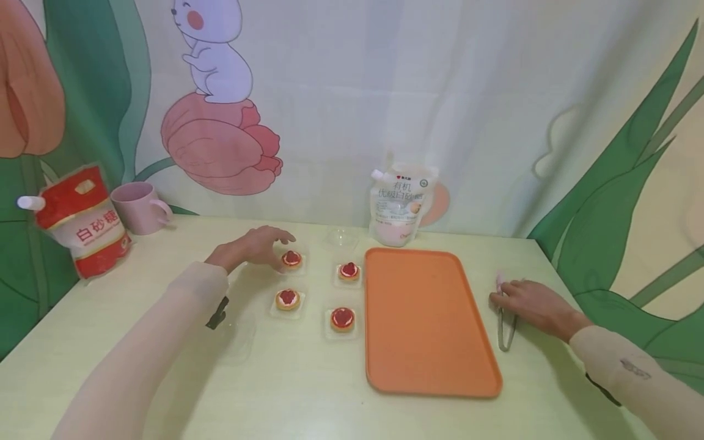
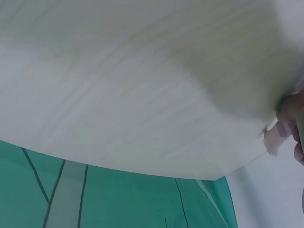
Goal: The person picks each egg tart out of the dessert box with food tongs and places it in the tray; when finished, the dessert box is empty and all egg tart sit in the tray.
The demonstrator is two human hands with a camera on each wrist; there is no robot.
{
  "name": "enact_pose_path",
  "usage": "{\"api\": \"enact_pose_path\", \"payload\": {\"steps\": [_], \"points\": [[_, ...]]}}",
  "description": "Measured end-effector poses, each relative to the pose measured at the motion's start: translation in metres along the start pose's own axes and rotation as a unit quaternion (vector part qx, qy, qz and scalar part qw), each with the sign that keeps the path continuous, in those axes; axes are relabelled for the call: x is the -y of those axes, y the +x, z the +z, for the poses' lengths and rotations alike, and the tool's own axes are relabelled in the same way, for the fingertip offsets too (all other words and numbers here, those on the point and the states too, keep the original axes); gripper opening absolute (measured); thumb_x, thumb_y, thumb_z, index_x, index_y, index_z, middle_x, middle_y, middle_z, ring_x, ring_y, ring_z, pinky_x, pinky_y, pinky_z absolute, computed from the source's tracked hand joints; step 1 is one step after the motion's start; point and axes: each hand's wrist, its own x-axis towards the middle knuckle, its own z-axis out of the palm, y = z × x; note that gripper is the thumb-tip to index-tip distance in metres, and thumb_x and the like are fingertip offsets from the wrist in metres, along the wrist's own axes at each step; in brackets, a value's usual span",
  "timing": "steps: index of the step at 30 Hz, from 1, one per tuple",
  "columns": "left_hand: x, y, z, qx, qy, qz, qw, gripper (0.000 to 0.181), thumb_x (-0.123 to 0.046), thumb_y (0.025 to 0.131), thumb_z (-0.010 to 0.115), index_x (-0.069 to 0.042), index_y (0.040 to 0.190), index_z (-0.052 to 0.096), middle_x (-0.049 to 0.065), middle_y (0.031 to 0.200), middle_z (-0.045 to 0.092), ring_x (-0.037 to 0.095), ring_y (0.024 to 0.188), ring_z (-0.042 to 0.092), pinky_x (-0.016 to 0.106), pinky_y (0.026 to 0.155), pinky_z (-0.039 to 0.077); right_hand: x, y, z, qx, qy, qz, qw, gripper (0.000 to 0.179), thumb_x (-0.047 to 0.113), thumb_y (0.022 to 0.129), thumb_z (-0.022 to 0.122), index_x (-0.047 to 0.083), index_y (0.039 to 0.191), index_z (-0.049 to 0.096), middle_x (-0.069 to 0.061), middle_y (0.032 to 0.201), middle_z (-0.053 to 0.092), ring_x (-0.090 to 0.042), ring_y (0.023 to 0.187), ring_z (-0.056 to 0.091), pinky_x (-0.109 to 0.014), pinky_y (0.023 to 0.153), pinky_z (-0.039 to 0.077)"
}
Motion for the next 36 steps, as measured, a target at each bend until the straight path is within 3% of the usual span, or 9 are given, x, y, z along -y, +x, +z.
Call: {"api": "enact_pose_path", "payload": {"steps": [6,13,17,20,28,33,36], "points": [[-0.001,0.002,0.002,0.002,0.007,0.009,0.9999,0.069,-0.021,0.082,0.082,-0.009,0.143,0.052,0.019,0.138,0.058,0.039,0.129,0.05,0.061,0.109,0.038,0.004,-0.004,0.0,0.031,-0.004,0.009,0.9995,0.042,-0.008,0.074,0.074,0.015,0.098,0.049,-0.003,0.084,0.047,-0.018,0.059,0.044,-0.033,0.056,0.046],[-0.003,0.002,0.001,0.001,-0.002,0.004,1.0,0.069,-0.021,0.083,0.082,-0.009,0.143,0.052,0.018,0.138,0.057,0.039,0.13,0.049,0.06,0.11,0.038,-0.004,-0.011,-0.001,-0.02,0.009,0.017,0.9996,0.045,-0.011,0.068,0.071,0.014,0.102,0.054,-0.004,0.087,0.048,-0.019,0.06,0.045,-0.036,0.058,0.046],[-0.002,0.002,0.0,0.0,-0.003,0.004,1.0,0.068,-0.021,0.082,0.082,-0.008,0.143,0.052,0.019,0.138,0.057,0.04,0.13,0.049,0.06,0.109,0.038,-0.011,-0.014,-0.006,-0.031,0.052,0.065,0.996,0.043,-0.014,0.072,0.066,0.012,0.107,0.061,-0.003,0.085,0.049,-0.014,0.059,0.042,-0.029,0.054,0.039],[-0.001,0.001,-0.001,0.002,-0.003,0.002,1.0,0.068,-0.021,0.083,0.082,-0.009,0.143,0.052,0.019,0.138,0.057,0.04,0.13,0.049,0.06,0.109,0.038,-0.015,-0.014,-0.015,-0.019,0.094,0.118,0.9885,0.043,-0.011,0.074,0.073,0.009,0.11,0.063,-0.002,0.084,0.05,-0.012,0.061,0.042,-0.026,0.052,0.037],[-0.001,-0.002,-0.003,0.004,0.003,0.006,1.0,0.068,-0.022,0.083,0.082,-0.009,0.143,0.052,0.019,0.138,0.056,0.04,0.131,0.046,0.063,0.11,0.034,-0.025,-0.003,-0.032,-0.039,0.175,0.227,0.9571,0.049,-0.003,0.073,0.083,0.007,0.113,0.057,-0.005,0.082,0.056,-0.015,0.065,0.055,-0.031,0.055,0.046],[-0.001,-0.002,-0.003,0.002,0.003,0.013,0.9999,0.068,-0.022,0.082,0.082,-0.008,0.142,0.053,0.02,0.138,0.057,0.041,0.131,0.047,0.065,0.11,0.032,-0.028,0.012,-0.044,-0.085,0.247,0.299,0.9176,0.044,0.0,0.08,0.08,0.003,0.117,0.058,-0.003,0.075,0.061,-0.006,0.062,0.052,-0.027,0.054,0.044],[0.0,-0.001,-0.002,0.0,0.005,0.017,0.9999,0.068,-0.022,0.082,0.082,-0.008,0.142,0.053,0.02,0.137,0.057,0.041,0.131,0.047,0.064,0.11,0.032,-0.026,0.023,-0.052,-0.115,0.283,0.341,0.8888,0.033,0.006,0.084,0.078,0.003,0.111,0.059,-0.004,0.075,0.063,0.002,0.062,0.051,-0.023,0.055,0.043]]}}
